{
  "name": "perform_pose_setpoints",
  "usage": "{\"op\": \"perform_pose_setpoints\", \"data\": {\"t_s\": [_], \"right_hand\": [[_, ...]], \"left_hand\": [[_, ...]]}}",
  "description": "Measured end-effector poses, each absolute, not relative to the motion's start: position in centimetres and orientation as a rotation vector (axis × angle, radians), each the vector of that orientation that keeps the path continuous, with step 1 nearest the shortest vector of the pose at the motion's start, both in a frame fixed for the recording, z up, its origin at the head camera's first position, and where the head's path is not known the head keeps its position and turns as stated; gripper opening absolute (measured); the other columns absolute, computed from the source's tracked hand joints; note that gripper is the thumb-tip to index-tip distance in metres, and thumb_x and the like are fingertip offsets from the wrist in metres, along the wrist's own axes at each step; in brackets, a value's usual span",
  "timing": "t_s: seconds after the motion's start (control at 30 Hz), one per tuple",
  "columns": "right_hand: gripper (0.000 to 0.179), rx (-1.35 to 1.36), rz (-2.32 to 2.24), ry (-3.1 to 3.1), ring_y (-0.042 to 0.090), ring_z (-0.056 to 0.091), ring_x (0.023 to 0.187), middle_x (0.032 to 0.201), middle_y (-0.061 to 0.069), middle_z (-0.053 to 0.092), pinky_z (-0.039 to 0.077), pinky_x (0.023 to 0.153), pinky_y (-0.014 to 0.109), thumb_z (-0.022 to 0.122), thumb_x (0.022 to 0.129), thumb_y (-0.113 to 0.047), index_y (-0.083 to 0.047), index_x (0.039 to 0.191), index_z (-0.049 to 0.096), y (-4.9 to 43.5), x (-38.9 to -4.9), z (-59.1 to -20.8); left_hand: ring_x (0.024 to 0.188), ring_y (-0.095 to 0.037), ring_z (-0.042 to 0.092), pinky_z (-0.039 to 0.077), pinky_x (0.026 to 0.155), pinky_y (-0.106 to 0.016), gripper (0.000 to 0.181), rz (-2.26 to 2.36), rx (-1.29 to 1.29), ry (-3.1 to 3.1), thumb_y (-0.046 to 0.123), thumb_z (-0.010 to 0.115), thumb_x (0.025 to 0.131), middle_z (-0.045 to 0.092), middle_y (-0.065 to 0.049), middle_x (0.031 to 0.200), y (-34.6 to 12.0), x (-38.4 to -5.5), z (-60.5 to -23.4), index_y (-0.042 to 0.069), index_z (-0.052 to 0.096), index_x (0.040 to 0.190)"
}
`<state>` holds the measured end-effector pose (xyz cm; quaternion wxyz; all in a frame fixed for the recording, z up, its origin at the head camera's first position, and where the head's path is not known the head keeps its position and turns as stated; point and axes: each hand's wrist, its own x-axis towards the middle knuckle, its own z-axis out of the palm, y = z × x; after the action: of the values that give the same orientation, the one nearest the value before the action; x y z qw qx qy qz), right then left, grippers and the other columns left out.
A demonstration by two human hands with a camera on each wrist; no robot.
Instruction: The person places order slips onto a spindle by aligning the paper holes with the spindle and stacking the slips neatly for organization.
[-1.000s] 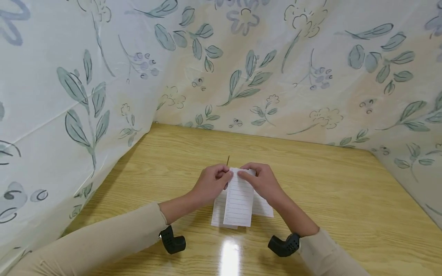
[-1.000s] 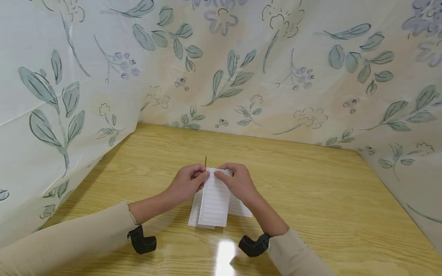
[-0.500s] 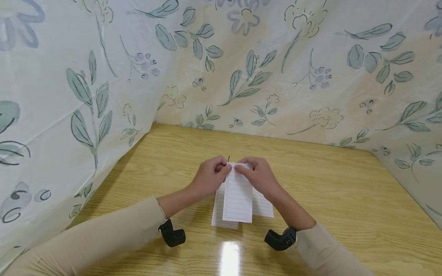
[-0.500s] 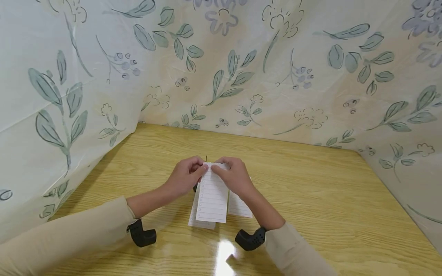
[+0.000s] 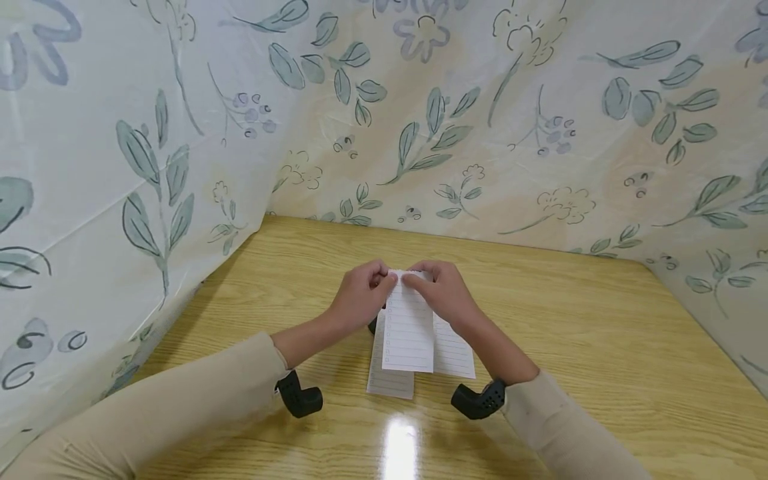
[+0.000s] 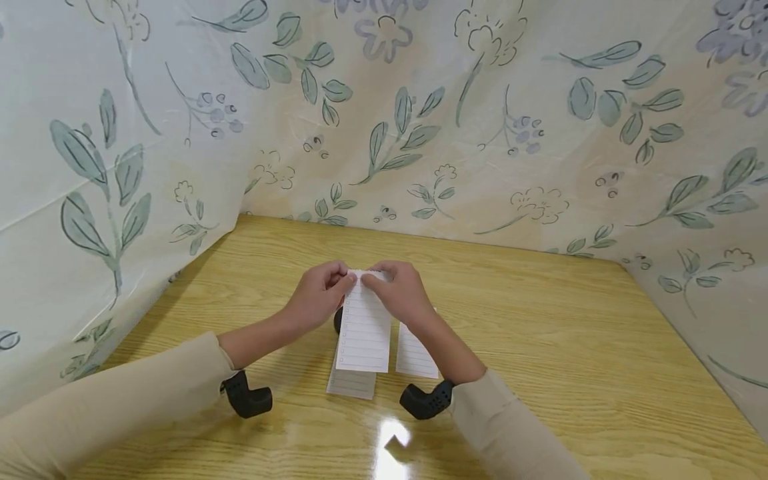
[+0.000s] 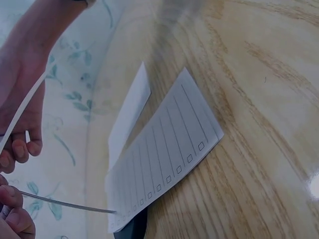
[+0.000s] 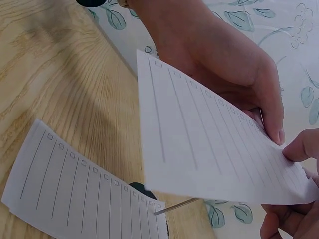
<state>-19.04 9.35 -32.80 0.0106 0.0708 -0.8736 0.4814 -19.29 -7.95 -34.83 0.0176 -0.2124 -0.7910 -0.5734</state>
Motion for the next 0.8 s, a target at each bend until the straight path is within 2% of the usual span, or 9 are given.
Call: {"op": "perform_pose_setpoints", "data": {"t_s": [0.23,0.5,0.8], "right_hand": [[0.024,0.192,1.556,-2.710,0.020,0.054,0.085,0.100,0.010,0.066,0.044,0.072,0.028,0.060,0.092,-0.024,-0.004,0.100,0.071,9.0,-19.7,-32.5],[0.026,0.141,1.598,-2.727,0.020,0.054,0.089,0.106,0.009,0.064,0.045,0.074,0.028,0.058,0.092,-0.025,-0.004,0.101,0.070,9.0,-20.3,-32.4],[0.023,0.121,1.624,-2.715,0.020,0.052,0.091,0.104,0.007,0.062,0.043,0.076,0.030,0.059,0.091,-0.025,-0.004,0.096,0.067,8.9,-20.8,-32.3]], "left_hand": [[0.058,-0.013,0.044,0.037,0.054,-0.023,0.017,-1.745,-0.647,-2.466,0.016,0.052,0.098,0.046,0.000,0.064,-8.0,-20.0,-34.4,0.004,0.061,0.090],[0.053,-0.013,0.035,0.031,0.052,-0.025,0.021,-1.782,-0.598,-2.528,0.019,0.052,0.099,0.037,0.002,0.058,-8.0,-20.7,-34.1,0.006,0.056,0.082],[0.051,-0.014,0.036,0.032,0.052,-0.026,0.022,-1.825,-0.579,-2.526,0.021,0.051,0.099,0.039,0.002,0.057,-8.0,-21.1,-33.9,0.008,0.057,0.083]]}}
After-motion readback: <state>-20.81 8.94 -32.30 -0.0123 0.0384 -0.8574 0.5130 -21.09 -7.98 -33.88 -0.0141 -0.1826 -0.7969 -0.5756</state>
